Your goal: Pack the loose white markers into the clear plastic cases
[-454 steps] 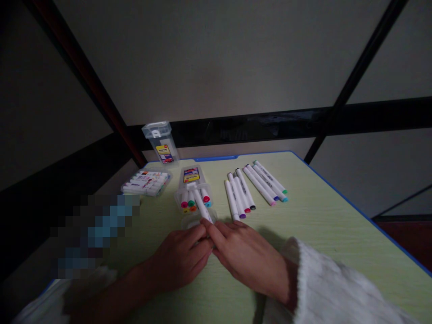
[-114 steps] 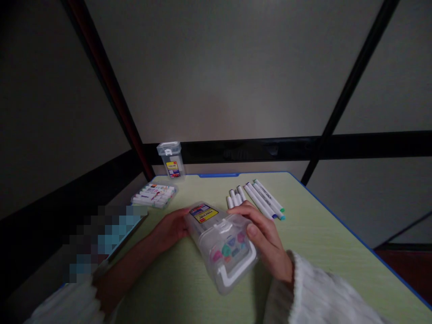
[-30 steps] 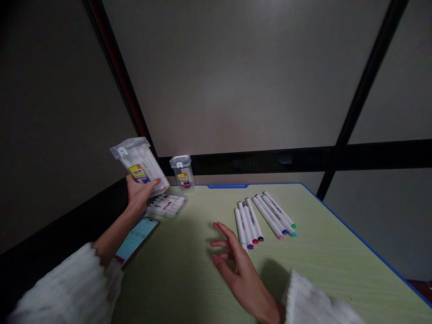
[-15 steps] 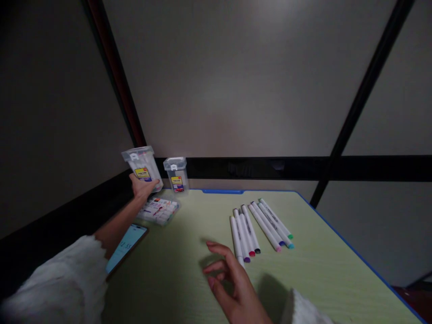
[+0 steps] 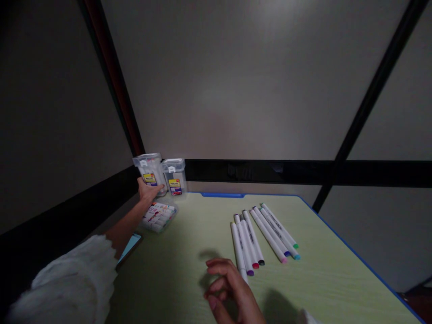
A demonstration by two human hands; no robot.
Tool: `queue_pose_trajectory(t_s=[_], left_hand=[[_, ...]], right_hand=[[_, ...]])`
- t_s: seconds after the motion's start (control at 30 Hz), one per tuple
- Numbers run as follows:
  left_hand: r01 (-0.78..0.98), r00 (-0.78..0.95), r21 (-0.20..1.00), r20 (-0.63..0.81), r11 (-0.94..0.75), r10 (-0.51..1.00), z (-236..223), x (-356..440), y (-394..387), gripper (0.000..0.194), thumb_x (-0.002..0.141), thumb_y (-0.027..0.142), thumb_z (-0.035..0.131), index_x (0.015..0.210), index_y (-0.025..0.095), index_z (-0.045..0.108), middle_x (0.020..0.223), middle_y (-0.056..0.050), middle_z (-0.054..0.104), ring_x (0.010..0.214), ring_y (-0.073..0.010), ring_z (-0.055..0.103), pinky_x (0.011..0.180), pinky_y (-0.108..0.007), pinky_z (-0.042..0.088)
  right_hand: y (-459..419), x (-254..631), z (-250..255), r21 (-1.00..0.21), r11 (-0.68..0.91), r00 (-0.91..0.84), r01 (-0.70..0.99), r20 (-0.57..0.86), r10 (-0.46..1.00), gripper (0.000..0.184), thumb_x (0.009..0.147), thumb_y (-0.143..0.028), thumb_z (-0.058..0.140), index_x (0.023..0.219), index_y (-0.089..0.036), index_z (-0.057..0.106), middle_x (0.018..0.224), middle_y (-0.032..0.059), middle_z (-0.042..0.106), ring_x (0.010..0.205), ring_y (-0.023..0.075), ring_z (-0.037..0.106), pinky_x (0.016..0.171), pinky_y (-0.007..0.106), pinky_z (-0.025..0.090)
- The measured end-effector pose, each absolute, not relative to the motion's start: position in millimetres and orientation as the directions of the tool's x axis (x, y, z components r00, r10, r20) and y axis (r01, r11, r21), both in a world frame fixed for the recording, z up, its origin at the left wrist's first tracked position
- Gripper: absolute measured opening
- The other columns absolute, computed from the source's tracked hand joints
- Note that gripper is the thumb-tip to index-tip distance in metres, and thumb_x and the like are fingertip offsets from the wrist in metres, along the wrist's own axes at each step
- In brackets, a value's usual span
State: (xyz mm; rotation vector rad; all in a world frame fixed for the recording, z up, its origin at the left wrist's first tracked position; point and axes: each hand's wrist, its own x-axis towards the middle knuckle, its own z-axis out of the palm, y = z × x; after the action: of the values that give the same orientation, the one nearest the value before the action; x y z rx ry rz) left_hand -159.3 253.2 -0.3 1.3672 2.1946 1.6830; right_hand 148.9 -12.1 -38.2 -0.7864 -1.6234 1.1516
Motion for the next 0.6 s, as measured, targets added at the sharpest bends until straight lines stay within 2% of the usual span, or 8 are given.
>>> queue_pose_trajectory(t_s=[0.1, 0.4, 0.6], left_hand=[[0.601, -0.594, 0.799, 0.425, 0.026, 0.683, -3.8, -158.0, 253.1, 0.027, 0.087, 0.027, 0.050, 0.110, 0.014, 0.049, 0.103, -0.007, 0.056, 0.086, -0.0177, 0.058, 0.073, -0.036, 0.050], [0.635, -0.604, 0.762, 0.391, 0.123, 0.694, -1.4, -152.8, 250.9, 0.029, 0.086, 0.028, 0.052, 0.112, 0.015, 0.049, 0.110, -0.008, 0.053, 0.094, -0.0203, 0.056, 0.078, -0.039, 0.048], [0.639, -0.624, 0.743, 0.348, 0.200, 0.700, -1.5, -153.5, 248.5, 0.030, 0.086, 0.028, 0.052, 0.113, 0.015, 0.049, 0.111, -0.008, 0.052, 0.095, -0.0207, 0.055, 0.079, -0.040, 0.048]], right_hand=[[-12.4, 148.5, -35.9, -0.939, 0.345, -0.318, -0.006, 0.329, 0.889, 0.023, 0.083, -0.023, 0.049, 0.105, -0.030, 0.050, 0.109, 0.0079, 0.051, 0.074, 0.0165, 0.058, 0.064, 0.031, 0.049], [-15.9, 146.8, -33.7, -0.946, 0.325, -0.361, 0.018, 0.297, 0.884, 0.026, 0.083, -0.018, 0.046, 0.106, -0.031, 0.048, 0.103, 0.0050, 0.052, 0.074, 0.0149, 0.057, 0.064, 0.029, 0.047], [-17.8, 147.2, -29.1, -0.955, 0.290, -0.356, 0.056, 0.253, 0.900, 0.022, 0.083, -0.023, 0.047, 0.105, -0.027, 0.048, 0.081, 0.0028, 0.054, 0.074, 0.0175, 0.055, 0.066, 0.032, 0.046]])
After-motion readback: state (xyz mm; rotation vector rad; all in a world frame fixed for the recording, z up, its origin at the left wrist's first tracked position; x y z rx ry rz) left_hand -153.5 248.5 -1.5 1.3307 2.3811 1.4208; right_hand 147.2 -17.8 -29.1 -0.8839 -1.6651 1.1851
